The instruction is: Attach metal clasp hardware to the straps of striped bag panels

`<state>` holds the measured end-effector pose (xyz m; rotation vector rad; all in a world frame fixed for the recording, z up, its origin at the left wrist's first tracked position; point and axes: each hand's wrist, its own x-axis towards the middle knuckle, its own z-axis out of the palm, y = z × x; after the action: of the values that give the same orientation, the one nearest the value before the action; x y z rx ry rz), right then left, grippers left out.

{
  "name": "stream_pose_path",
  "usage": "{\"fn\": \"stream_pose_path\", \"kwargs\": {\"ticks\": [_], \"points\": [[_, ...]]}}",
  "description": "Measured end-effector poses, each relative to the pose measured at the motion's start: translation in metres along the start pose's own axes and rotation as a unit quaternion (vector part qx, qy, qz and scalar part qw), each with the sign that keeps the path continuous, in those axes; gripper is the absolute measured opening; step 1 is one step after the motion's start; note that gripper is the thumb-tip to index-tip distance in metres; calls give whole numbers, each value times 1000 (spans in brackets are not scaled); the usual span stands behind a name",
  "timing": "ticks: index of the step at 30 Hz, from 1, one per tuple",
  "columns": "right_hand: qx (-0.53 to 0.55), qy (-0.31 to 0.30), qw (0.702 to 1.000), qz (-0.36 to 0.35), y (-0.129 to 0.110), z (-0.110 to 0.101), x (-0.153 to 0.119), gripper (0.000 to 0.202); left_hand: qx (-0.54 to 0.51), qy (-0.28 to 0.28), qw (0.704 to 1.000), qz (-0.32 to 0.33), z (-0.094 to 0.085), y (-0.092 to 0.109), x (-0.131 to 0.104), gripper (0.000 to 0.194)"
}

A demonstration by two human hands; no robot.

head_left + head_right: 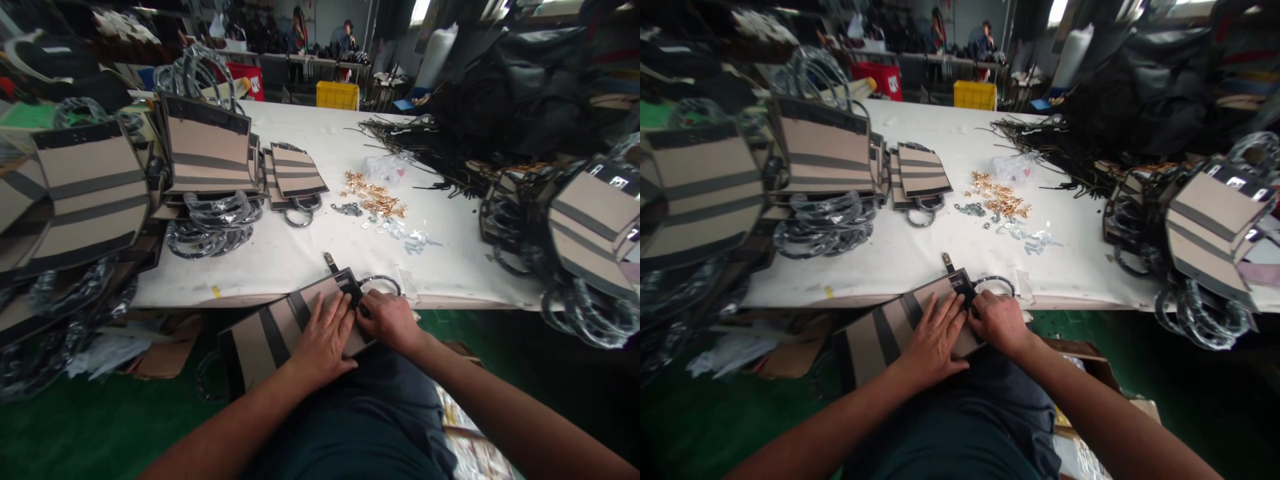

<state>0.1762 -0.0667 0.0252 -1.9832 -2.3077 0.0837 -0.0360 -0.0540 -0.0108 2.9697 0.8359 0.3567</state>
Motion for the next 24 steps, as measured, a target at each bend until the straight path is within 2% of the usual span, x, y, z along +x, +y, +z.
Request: {"fn": "stream_pose_path", "kwargs": {"ticks": [5,9,18,22,24], "points": [[12,4,1000,-21,7,3,1,24,12,-31,999,13,-3,-2,2,111],[26,-8,1000,-11,8,1,3,22,2,-42,999,7,-5,-2,3,108],[64,-61,996,9,7,-15,6,25,8,-45,999,-5,-7,6,-1,109],[117,-66,991,-1,15,-25,1,19,-25,-45,999,-11,-16,2,0,99],[125,-65,990,8,20,-27,-2,23,-40,-51,998,-11,-23,-2,4,97]]}}
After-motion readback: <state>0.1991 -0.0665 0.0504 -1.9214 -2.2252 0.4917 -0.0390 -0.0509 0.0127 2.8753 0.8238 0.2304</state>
